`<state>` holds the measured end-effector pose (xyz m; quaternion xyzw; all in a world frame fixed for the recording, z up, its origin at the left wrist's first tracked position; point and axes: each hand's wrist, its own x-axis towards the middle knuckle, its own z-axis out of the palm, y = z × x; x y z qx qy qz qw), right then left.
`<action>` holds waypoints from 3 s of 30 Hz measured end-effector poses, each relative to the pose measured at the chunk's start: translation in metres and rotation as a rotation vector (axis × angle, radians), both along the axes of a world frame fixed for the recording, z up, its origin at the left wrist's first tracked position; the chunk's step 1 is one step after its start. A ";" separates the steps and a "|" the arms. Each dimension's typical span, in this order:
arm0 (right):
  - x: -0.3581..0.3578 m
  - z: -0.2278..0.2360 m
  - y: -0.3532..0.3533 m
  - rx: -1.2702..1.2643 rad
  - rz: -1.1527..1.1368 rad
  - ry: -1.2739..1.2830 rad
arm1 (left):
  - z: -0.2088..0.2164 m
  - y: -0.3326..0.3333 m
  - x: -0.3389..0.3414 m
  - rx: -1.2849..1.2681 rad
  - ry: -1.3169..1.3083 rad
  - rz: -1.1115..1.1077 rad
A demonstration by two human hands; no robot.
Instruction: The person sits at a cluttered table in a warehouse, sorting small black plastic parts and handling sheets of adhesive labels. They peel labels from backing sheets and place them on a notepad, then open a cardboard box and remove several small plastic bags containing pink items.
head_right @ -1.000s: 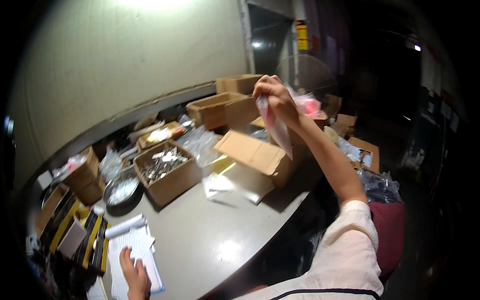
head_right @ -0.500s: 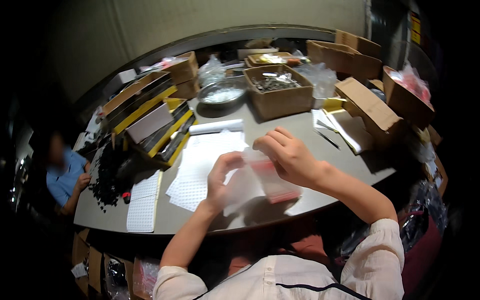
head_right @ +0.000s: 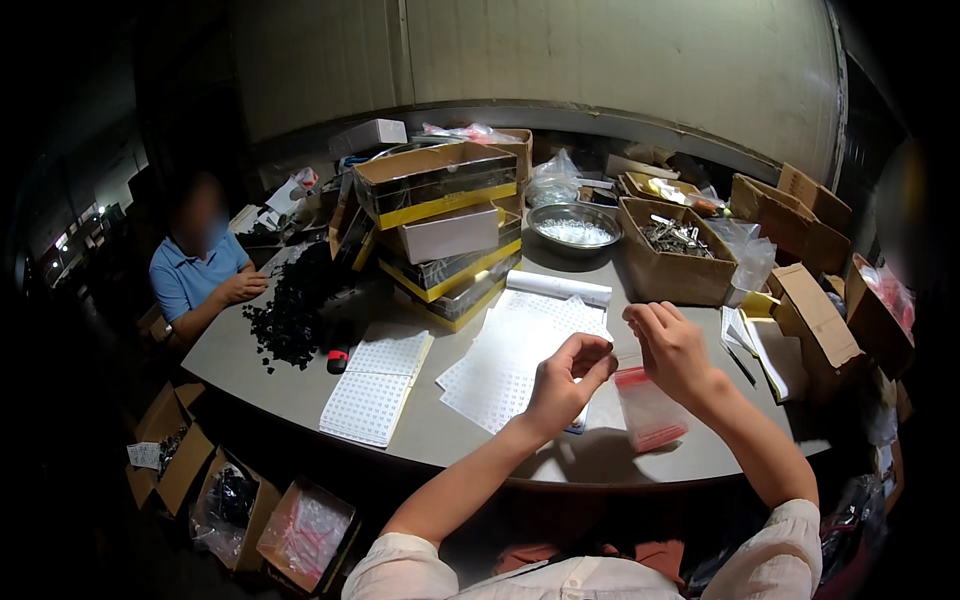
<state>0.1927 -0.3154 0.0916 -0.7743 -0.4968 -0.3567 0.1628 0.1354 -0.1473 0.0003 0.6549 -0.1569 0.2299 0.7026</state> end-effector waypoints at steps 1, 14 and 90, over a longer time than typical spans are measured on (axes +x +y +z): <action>0.001 0.000 -0.002 0.004 -0.007 0.024 | 0.000 -0.002 0.001 0.039 0.013 0.024; 0.056 -0.020 -0.022 -0.256 0.372 0.487 | -0.011 0.004 0.016 0.214 0.109 0.044; 0.269 0.210 -0.645 0.074 -0.026 0.643 | 0.208 -0.275 0.263 -0.496 0.735 0.154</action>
